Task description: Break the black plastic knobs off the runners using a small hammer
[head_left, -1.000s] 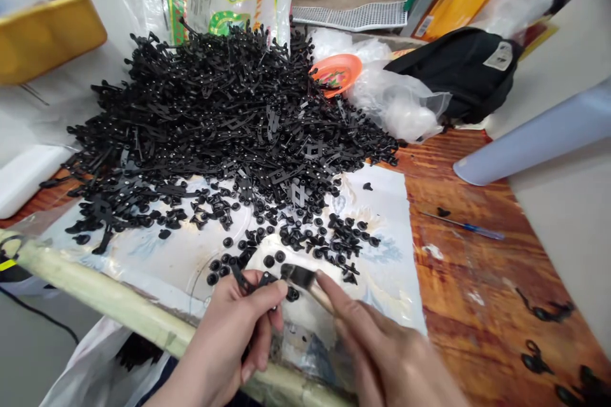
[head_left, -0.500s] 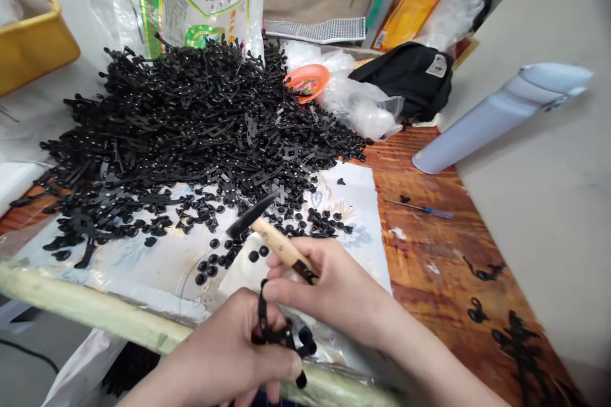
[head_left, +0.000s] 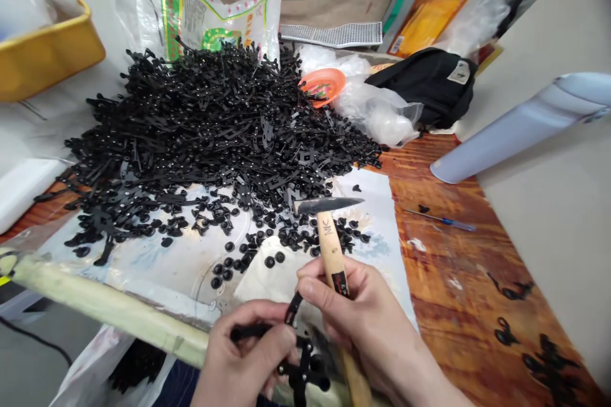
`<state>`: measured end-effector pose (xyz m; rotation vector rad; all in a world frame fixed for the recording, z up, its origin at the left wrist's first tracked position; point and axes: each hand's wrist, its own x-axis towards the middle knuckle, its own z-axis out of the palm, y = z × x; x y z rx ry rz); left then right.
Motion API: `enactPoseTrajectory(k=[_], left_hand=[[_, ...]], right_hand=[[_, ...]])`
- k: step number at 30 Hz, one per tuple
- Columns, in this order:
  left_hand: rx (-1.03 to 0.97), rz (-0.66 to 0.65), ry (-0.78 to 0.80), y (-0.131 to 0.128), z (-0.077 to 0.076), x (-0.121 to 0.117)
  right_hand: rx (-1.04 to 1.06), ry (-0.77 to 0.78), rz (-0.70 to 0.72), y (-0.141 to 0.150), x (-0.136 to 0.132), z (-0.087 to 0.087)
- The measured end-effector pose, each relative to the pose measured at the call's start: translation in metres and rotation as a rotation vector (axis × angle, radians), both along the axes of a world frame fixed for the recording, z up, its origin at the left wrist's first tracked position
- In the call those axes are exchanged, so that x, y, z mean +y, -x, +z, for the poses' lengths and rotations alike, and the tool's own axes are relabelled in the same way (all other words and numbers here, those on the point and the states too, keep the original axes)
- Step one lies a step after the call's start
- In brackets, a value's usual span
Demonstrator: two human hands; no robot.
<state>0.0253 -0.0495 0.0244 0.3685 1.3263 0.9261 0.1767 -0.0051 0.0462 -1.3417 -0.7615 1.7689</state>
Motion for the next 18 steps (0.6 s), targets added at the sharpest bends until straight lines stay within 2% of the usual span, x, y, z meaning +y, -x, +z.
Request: enactPoseTrajectory(k=[5, 8, 13, 15, 18], left_hand=[[-0.199, 0.04, 0.105, -0.011, 0.003, 0.006], [-0.202, 0.105, 0.161, -0.006, 0.006, 0.011], [-0.015, 0.304, 0.188, 0.015, 0.01, 0.022], [0.027, 0.336, 0.149, 0.021, 0.009, 0.026], [0.029, 0.329, 0.149, 0.024, 0.007, 0.026]], right_hand=[[-0.03, 0.039, -0.049, 0.002, -0.006, 0.001], [-0.096, 0.019, 0.079, -0.007, 0.002, -0.004], [-0.767, -0.439, 0.272, -0.007, 0.026, -0.014], [-0.829, -0.518, 0.327, 0.003, 0.033, -0.017], [-0.858, -0.546, 0.364, 0.014, 0.033, -0.022]])
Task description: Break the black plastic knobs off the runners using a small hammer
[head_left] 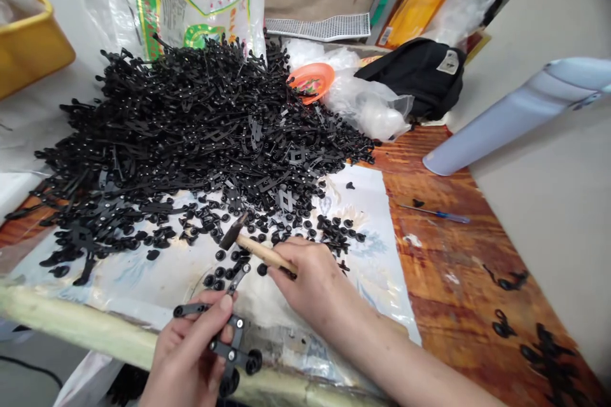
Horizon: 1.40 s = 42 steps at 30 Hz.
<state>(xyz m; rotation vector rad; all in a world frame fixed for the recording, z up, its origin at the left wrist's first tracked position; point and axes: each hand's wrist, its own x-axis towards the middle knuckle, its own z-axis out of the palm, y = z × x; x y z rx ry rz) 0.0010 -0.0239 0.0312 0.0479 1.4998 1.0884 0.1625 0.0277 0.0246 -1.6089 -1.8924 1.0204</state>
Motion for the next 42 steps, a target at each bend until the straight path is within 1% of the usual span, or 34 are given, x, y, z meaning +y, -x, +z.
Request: enactPoseTrajectory(k=[2, 4, 6, 9, 11, 13, 15, 18, 23, 32, 35, 39, 42], left_hand=[[-0.015, -0.019, 0.023, -0.002, -0.001, -0.003], [-0.021, -0.066, 0.025, -0.007, -0.001, -0.005], [-0.011, -0.109, 0.019, -0.013, -0.001, -0.007], [0.012, -0.137, 0.058, -0.02, 0.001, -0.006], [-0.002, -0.15, 0.086, -0.022, 0.001, -0.005], [-0.028, -0.156, 0.112, -0.023, 0.0, -0.004], [-0.03, -0.152, 0.133, -0.023, -0.001, -0.004], [-0.017, -0.17, 0.127, -0.023, -0.005, -0.004], [0.024, -0.211, 0.109, -0.022, -0.011, -0.004], [0.103, -0.27, 0.061, -0.024, -0.012, -0.004], [0.128, -0.281, 0.08, -0.025, -0.012, -0.005], [0.143, -0.299, 0.094, -0.026, -0.01, -0.004], [0.171, -0.252, 0.11, -0.028, -0.009, -0.003]], right_hand=[[-0.031, 0.01, -0.015, 0.001, -0.006, -0.002], [-0.046, 0.044, -0.037, -0.002, -0.013, -0.003], [-0.036, 0.091, -0.042, -0.008, -0.019, -0.002], [0.012, 0.162, -0.043, -0.021, -0.024, 0.001], [0.035, 0.19, -0.085, -0.032, -0.027, 0.005], [0.05, 0.185, -0.147, -0.043, -0.033, 0.007], [0.072, 0.193, -0.181, -0.051, -0.041, 0.005], [0.114, 0.211, -0.172, -0.053, -0.053, -0.003], [0.117, 0.152, -0.155, -0.047, -0.056, -0.015], [0.093, 0.094, -0.169, -0.048, -0.057, -0.018], [0.088, 0.089, -0.169, -0.047, -0.056, -0.019], [0.084, 0.075, -0.171, -0.047, -0.055, -0.014], [0.097, 0.053, -0.167, -0.049, -0.058, -0.003]])
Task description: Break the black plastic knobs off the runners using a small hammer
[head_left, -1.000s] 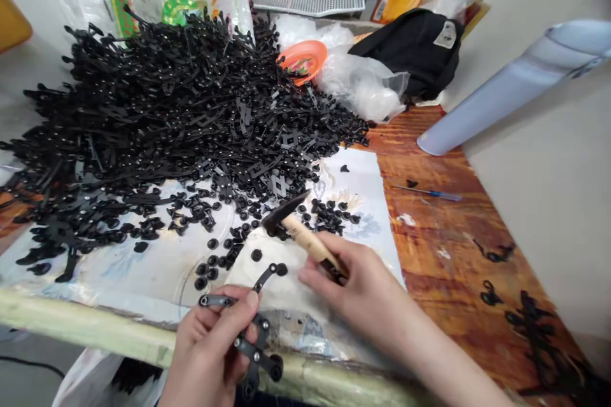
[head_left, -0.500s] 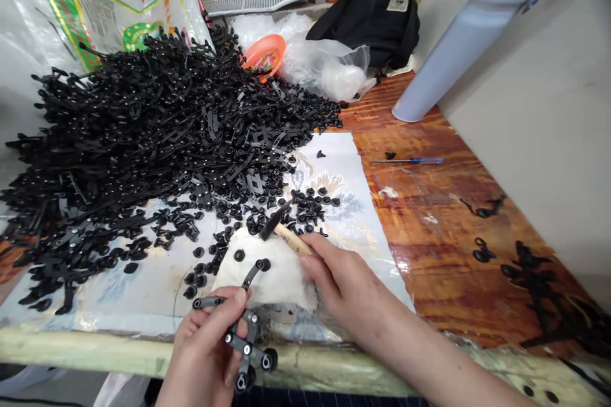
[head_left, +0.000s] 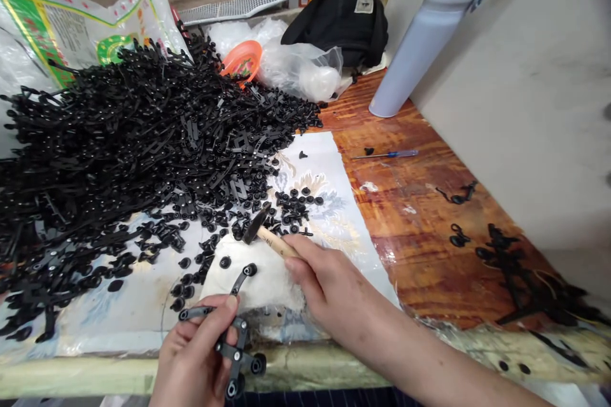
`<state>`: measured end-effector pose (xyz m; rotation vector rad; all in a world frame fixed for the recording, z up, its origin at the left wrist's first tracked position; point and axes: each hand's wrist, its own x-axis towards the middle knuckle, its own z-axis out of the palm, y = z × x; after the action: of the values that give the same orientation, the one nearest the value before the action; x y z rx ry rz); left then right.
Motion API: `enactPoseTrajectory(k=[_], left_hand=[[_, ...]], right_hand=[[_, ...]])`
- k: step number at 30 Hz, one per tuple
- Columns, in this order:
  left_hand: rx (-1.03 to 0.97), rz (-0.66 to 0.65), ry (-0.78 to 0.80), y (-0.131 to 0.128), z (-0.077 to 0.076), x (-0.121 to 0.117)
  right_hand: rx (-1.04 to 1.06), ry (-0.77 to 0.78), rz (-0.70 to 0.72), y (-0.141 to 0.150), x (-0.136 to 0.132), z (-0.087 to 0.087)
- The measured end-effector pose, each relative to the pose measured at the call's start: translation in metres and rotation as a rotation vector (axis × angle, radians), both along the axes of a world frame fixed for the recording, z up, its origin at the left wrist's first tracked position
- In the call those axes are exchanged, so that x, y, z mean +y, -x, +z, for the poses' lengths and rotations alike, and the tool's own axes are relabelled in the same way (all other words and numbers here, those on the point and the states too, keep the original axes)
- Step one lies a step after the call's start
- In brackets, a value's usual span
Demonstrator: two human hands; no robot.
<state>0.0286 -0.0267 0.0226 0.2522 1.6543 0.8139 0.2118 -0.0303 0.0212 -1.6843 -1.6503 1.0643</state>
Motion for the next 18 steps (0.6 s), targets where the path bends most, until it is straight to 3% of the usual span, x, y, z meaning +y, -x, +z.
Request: enactPoseTrajectory(k=[5, 12, 16, 18], left_hand=[[0.035, -0.007, 0.02, -0.001, 0.0, 0.001], [0.014, 0.001, -0.013, -0.003, -0.001, -0.001], [0.015, 0.018, -0.037, -0.007, 0.002, -0.003], [0.014, 0.02, -0.061, -0.01, 0.005, -0.004]], right_hand=[[-0.013, -0.148, -0.013, -0.006, -0.015, 0.014], [-0.126, -0.204, 0.125, -0.018, -0.028, 0.015], [-0.115, -0.435, 0.059, -0.019, -0.032, 0.014], [-0.171, -0.477, 0.082, -0.017, -0.033, 0.011]])
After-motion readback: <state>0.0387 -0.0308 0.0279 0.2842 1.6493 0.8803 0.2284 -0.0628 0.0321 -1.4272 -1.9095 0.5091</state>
